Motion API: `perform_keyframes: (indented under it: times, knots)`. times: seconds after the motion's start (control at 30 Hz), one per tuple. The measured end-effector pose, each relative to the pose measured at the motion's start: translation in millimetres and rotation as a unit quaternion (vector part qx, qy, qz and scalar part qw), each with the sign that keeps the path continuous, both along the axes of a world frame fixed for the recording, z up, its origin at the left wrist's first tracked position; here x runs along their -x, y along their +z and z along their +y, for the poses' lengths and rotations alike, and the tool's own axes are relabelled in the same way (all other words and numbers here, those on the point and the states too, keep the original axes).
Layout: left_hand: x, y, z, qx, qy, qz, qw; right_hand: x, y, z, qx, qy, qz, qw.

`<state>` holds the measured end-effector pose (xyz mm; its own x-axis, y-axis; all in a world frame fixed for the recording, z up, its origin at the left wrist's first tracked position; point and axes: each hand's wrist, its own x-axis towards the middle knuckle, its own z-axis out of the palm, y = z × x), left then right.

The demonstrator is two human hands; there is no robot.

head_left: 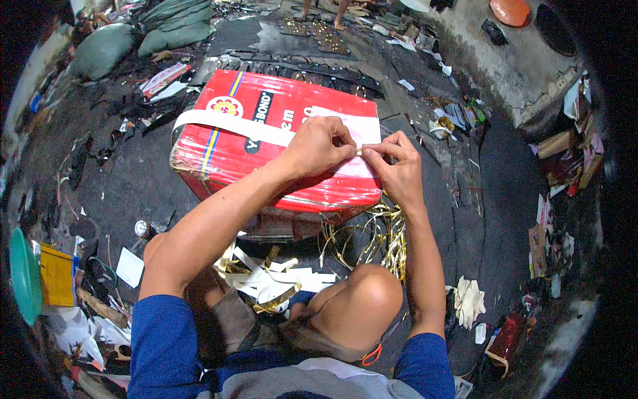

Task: The person sits on the floor and wraps a red cardboard box with white tape. They repeatedly pull tape, press it onto the box, and smooth it down while handling loose tape strips and a red box.

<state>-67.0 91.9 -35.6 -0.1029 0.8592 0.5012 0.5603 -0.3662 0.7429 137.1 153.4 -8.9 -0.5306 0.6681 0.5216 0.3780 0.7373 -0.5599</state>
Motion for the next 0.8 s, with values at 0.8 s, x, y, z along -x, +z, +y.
perform_keyframes:
  times: [0.8]
  knots:
    - [-12, 12, 34, -0.028, -0.116, 0.041, 0.992, -7, -40, 10, 0.164, -0.013, 0.136, 0.977]
